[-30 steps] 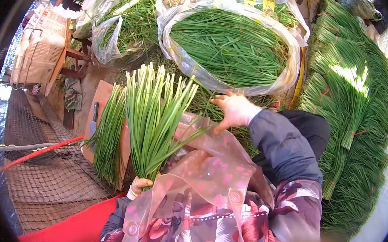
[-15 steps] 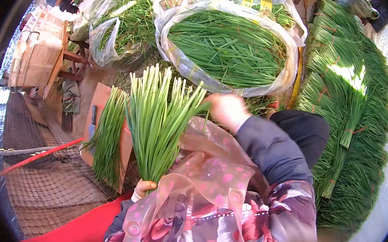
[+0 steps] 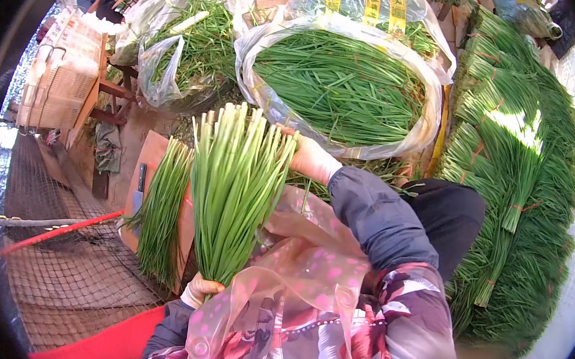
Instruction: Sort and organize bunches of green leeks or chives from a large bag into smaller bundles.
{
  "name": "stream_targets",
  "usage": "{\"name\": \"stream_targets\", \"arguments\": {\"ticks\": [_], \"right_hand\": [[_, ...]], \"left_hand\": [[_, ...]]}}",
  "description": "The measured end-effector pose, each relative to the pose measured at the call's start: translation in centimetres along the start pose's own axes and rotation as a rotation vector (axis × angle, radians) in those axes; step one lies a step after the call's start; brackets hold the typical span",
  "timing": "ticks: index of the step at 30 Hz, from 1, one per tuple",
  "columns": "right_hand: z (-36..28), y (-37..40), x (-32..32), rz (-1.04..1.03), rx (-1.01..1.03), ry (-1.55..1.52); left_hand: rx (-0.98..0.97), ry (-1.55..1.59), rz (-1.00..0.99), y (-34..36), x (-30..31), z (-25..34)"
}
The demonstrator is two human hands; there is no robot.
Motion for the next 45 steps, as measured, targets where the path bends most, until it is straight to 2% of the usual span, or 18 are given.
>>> {"name": "stream_targets", "arguments": {"ticks": [3, 5, 7, 9, 11, 12, 13, 15, 17, 20, 21, 23, 29, 33, 35, 39, 43, 45], "right_hand": [[1.9, 0.0, -1.8, 0.090, -0.281, -0.874], [1.7, 0.5, 3.0, 0.055, -0.334, -1.222], [3.2, 1.3, 11.7, 0.422, -0.122, -1.351], [3.3, 1.6, 13.5, 0.172, -0.029, -1.454], [5.9, 4.6, 10.6, -0.233, -0.303, 0.391], [5.2, 4.7, 10.3, -0.275, -0.457, 0.295], [3.4, 5.2, 9.8, -0.325, -0.425, 1.042], [2.0, 4.5, 10.0, -0.057, -0.292, 0.684], [-2.5, 3.7, 6.2, -0.026, -0.218, -0.075], [-7.5, 3.0, 2.3, -0.182, -0.107, 0.304], [-7.1, 2.9, 2.1, -0.192, -0.152, 0.254], [-5.1, 1.4, -0.6, -0.283, -0.163, 0.587], [-3.0, 2.6, -3.9, -0.496, -0.281, 0.441], [-2.2, 3.4, -4.5, -0.577, -0.105, 0.730], [-2.5, 3.5, -3.3, -0.452, -0.006, 0.748], [1.9, 3.4, 4.6, -0.182, -0.238, 0.885], [15.6, 9.5, 11.3, -0.488, -0.320, 1.350], [5.7, 8.8, 9.1, -0.413, -0.416, 0.983]], "left_hand": [[-0.088, -0.086, 0.013, 0.2, 0.5, 0.8], [-0.069, -0.065, 0.039, 0.1, 1.2, 0.4], [-0.057, -0.154, 0.029, 0.0, 2.2, 0.3], [-0.078, -0.195, 0.028, -0.7, 3.3, -0.1], [-0.097, -0.184, -0.004, -1.0, 3.4, -0.5], [-0.109, -0.206, -0.007, -1.1, 3.4, -0.4], [-0.116, -0.204, -0.008, -1.0, 3.1, -0.1], [-0.059, -0.102, 0.019, -1.0, 2.3, 0.0], [-0.072, -0.138, 0.002, -1.3, 2.9, -0.4], [-0.093, -0.211, 0.008, -1.2, 2.8, 0.3], [-0.084, -0.224, 0.033, -1.0, 2.7, 0.1], [-0.045, -0.146, 0.019, -1.0, 2.7, -0.7], [-0.109, -0.165, 0.099, -0.8, 1.6, 1.0], [-0.113, -0.261, 0.040, -0.9, 2.6, 0.1], [-0.113, -0.263, 0.042, -0.8, 2.6, 0.2], [-0.125, -0.283, 0.026, -0.7, 2.6, 0.0], [-0.138, -0.276, 0.084, -0.1, 3.0, -0.4], [-0.153, -0.278, 0.090, -0.3, 2.5, -0.7]]}}
Point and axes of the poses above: each hand's wrist, its own y-axis away from the middle knuckle, its own x-axis out of the back of the hand, z = x × y, the point moved 8 cm from there along -y, towards the middle knuckle, and after that the axes turned 8 degrees about -y, right-handed, at the moved point
